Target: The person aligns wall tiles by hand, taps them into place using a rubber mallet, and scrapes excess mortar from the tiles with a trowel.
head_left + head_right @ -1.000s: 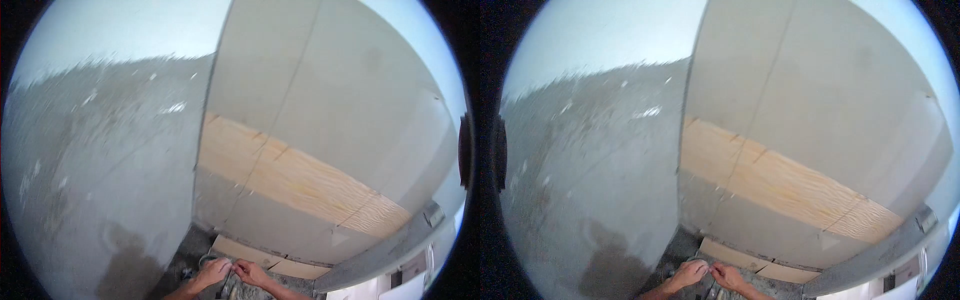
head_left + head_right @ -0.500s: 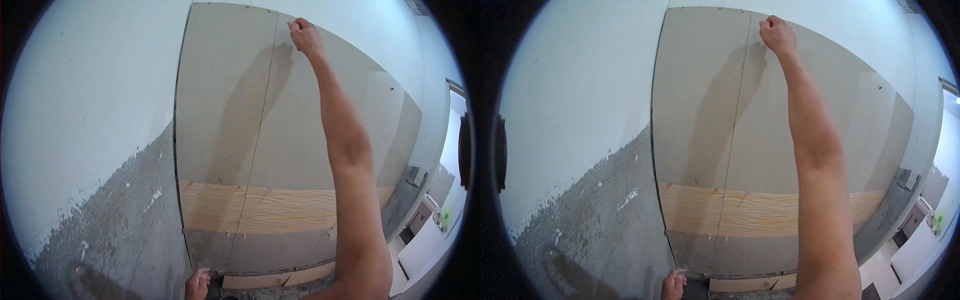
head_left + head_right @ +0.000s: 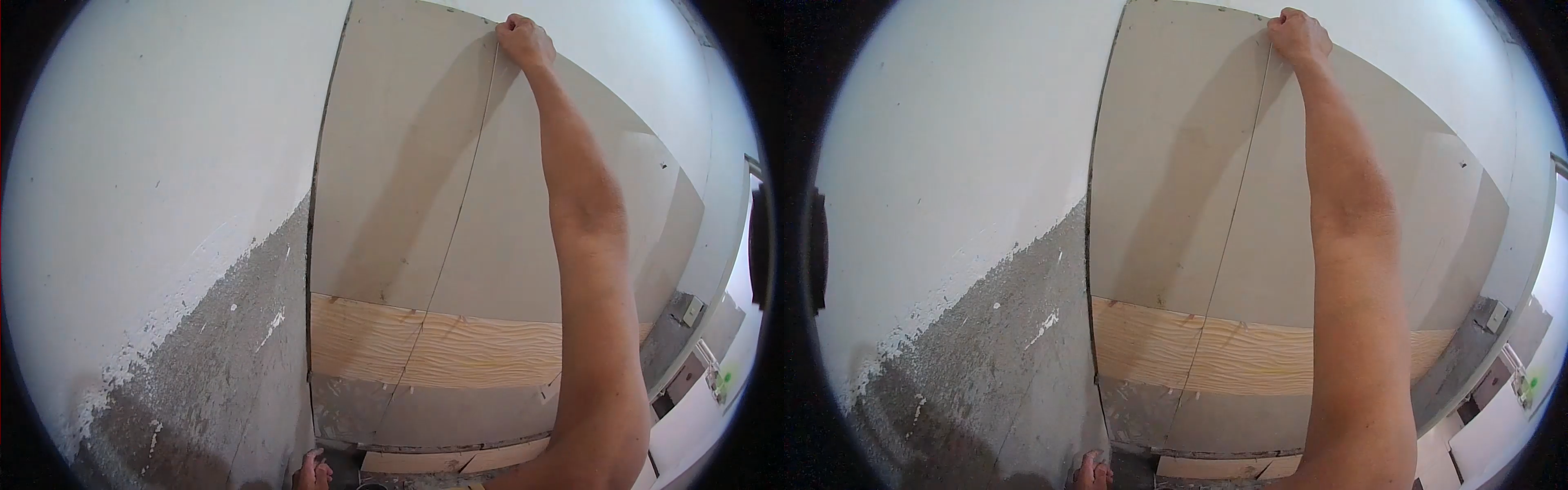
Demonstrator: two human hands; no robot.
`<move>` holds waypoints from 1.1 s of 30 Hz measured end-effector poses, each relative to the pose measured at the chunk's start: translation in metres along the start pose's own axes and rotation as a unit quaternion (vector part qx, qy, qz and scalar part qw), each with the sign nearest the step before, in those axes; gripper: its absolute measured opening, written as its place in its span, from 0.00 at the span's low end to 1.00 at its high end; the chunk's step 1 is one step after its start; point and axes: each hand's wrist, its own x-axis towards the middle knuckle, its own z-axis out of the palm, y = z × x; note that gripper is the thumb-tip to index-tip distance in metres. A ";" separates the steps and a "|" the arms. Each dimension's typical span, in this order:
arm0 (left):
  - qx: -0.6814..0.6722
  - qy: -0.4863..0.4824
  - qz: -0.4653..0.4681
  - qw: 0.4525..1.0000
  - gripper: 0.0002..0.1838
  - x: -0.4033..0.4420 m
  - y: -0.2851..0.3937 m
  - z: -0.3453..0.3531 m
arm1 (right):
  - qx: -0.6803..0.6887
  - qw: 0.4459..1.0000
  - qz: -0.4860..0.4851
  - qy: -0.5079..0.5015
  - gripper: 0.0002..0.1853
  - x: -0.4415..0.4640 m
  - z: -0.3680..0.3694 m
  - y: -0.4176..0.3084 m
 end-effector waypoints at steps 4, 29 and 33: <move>-0.023 -0.010 -0.018 1.000 0.37 -0.031 0.058 0.007 | -0.014 0.999 -0.028 0.021 0.20 -0.014 -0.012 -0.008; 0.239 -0.010 0.121 0.963 0.24 -0.022 0.053 0.020 | 0.032 0.987 0.073 -0.140 0.18 -0.039 -0.040 -0.028; 0.222 -0.011 0.141 0.965 0.23 -0.029 0.060 0.021 | 0.044 0.983 0.076 -0.162 0.18 -0.051 -0.048 -0.026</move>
